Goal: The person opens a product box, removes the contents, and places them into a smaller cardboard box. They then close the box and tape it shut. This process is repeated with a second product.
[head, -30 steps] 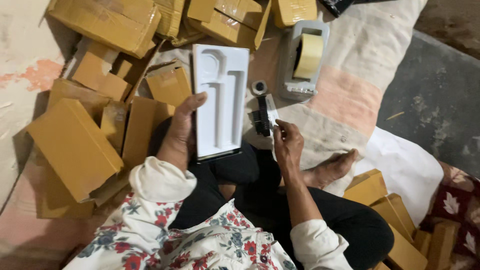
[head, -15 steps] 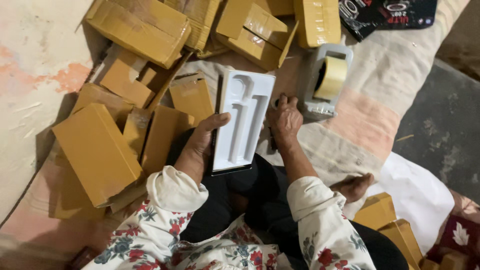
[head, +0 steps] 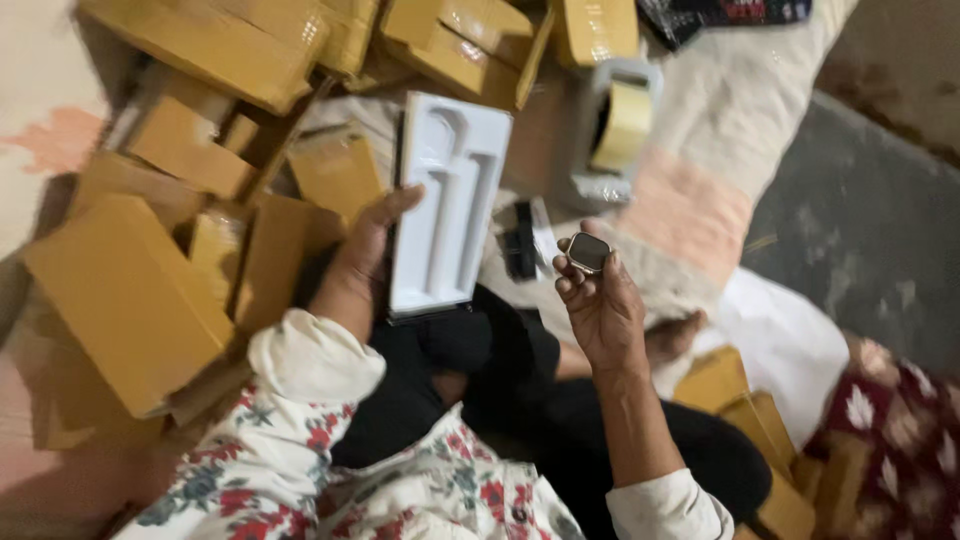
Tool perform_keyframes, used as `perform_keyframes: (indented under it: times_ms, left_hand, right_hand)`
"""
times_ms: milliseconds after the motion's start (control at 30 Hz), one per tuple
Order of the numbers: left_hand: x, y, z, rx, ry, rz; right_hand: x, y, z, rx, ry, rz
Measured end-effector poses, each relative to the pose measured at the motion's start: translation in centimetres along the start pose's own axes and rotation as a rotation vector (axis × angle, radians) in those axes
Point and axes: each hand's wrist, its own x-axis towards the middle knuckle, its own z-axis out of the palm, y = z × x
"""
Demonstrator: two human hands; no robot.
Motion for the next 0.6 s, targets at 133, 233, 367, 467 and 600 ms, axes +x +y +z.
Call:
perform_keyframes:
  times_ms: [133,233,367,467,600]
  left_hand:
    - [-0.9,1.2,0.9,-0.017,-0.192,0.049]
    - [-2.4,1.7,3.2,0.012,-0.295,0.003]
    - [-3.3,2.4,5.5,0.075,-0.325,0.016]
    - [-3.6,2.1,5.7,0.074,-0.302,0.007]
    - [-3.1,2.1,5.9,0.141,-0.251,0.035]
  right_hand:
    - [-3.4,0.1,-1.3,-0.092,0.132,0.034]
    - [-3.7,-0.3,-1.9,0.030,0.121,0.025]
    - [-1.7,0.0,-2.8,0.064,0.114,0.029]
    - [-0.9,0.1,-3.4,0.107,0.104,0.013]
    - [-0.2,-0.1,-3.1,0.137,0.105,-0.076]
